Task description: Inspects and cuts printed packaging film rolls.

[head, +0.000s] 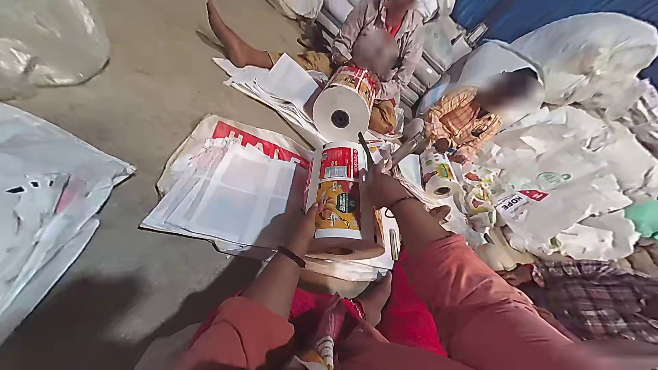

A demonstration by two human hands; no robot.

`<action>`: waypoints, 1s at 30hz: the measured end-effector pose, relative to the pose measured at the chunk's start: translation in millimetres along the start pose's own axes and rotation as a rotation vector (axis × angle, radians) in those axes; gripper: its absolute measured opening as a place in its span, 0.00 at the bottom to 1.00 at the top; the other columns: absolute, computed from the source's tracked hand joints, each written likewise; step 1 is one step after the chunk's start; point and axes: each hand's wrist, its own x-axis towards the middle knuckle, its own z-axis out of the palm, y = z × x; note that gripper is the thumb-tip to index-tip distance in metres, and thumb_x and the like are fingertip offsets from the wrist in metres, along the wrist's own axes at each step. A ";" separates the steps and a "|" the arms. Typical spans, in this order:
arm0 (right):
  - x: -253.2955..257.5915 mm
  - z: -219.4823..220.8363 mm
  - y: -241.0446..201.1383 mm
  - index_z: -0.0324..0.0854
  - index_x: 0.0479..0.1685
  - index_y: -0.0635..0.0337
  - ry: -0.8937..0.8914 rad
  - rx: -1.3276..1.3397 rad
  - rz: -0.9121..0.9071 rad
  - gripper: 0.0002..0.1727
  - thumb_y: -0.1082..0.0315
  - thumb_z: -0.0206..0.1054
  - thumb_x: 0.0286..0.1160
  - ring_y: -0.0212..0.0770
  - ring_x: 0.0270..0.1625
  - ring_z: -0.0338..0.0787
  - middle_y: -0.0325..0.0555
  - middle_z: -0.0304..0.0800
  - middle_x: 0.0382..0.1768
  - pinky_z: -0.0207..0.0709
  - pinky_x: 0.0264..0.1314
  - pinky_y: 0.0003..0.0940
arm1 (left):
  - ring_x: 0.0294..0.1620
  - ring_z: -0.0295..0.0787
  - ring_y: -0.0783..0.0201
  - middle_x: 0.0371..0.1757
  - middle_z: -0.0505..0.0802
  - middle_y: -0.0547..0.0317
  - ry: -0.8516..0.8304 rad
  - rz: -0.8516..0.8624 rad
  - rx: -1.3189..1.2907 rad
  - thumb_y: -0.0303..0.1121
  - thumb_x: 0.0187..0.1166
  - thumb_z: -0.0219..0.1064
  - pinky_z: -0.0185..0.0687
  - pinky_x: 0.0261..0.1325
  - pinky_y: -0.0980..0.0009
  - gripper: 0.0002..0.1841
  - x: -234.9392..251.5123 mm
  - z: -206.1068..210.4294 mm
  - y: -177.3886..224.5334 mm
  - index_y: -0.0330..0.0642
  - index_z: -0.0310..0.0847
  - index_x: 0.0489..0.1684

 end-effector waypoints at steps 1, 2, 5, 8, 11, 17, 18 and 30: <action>1.1 0.0 0.1 0.49 0.90 0.64 0.002 0.013 -0.021 0.36 0.64 0.60 0.87 0.66 0.51 0.93 0.70 0.88 0.53 0.83 0.56 0.65 | 0.74 0.80 0.49 0.72 0.84 0.36 -0.004 0.003 0.022 0.49 0.92 0.54 0.75 0.78 0.51 0.29 -2.4 -0.5 -1.1 0.31 0.73 0.77; 5.2 -1.6 0.2 0.50 0.89 0.66 0.010 0.044 -0.057 0.35 0.61 0.59 0.88 0.67 0.56 0.91 0.71 0.87 0.56 0.81 0.61 0.66 | 0.73 0.81 0.50 0.71 0.84 0.37 0.002 0.010 0.026 0.49 0.92 0.54 0.75 0.77 0.51 0.29 -4.0 -1.8 0.4 0.31 0.73 0.76; 15.2 -6.6 8.0 0.51 0.91 0.63 0.055 0.137 -0.135 0.38 0.55 0.59 0.87 0.65 0.65 0.89 0.67 0.87 0.62 0.79 0.68 0.66 | 0.74 0.80 0.50 0.72 0.85 0.38 0.008 0.032 0.008 0.50 0.92 0.54 0.74 0.78 0.51 0.29 -11.8 -5.8 10.1 0.30 0.74 0.76; -9.8 -7.3 22.2 0.46 0.93 0.61 0.018 0.182 -0.156 0.39 0.60 0.60 0.86 0.66 0.60 0.90 0.68 0.86 0.61 0.81 0.63 0.65 | 0.76 0.80 0.50 0.74 0.84 0.38 -0.014 0.056 -0.035 0.45 0.92 0.55 0.73 0.79 0.52 0.27 -21.0 -12.5 14.4 0.30 0.72 0.77; -43.4 9.6 50.8 0.45 0.92 0.60 -0.010 0.232 -0.166 0.37 0.60 0.56 0.88 0.62 0.48 0.94 0.66 0.88 0.54 0.85 0.54 0.61 | 0.79 0.77 0.49 0.77 0.81 0.39 -0.027 0.031 -0.013 0.49 0.92 0.55 0.70 0.81 0.49 0.29 -19.1 -16.8 6.1 0.33 0.69 0.81; -102.5 100.1 120.3 0.43 0.95 0.48 -0.054 0.933 -0.209 0.40 0.63 0.60 0.87 0.48 0.26 0.89 0.56 0.89 0.42 0.87 0.32 0.48 | 0.75 0.80 0.43 0.75 0.83 0.38 0.030 -0.033 0.156 0.60 0.90 0.51 0.74 0.73 0.38 0.34 -10.2 -28.9 -17.2 0.42 0.71 0.82; -111.7 118.7 130.6 0.44 0.95 0.51 -0.037 1.144 -0.200 0.40 0.64 0.61 0.86 0.44 0.21 0.86 0.53 0.89 0.37 0.85 0.25 0.42 | 0.73 0.81 0.41 0.73 0.84 0.37 0.041 -0.051 0.179 0.60 0.90 0.50 0.76 0.71 0.36 0.34 -10.2 -28.8 -17.1 0.42 0.72 0.81; -152.8 284.1 201.5 0.62 0.81 0.65 -0.076 1.765 0.311 0.25 0.72 0.59 0.86 0.40 0.25 0.83 0.52 0.84 0.35 0.80 0.29 0.37 | 0.65 0.83 0.33 0.72 0.82 0.27 0.178 -0.165 0.360 0.64 0.92 0.35 0.77 0.63 0.36 0.41 -45.1 -16.8 -15.2 0.36 0.68 0.84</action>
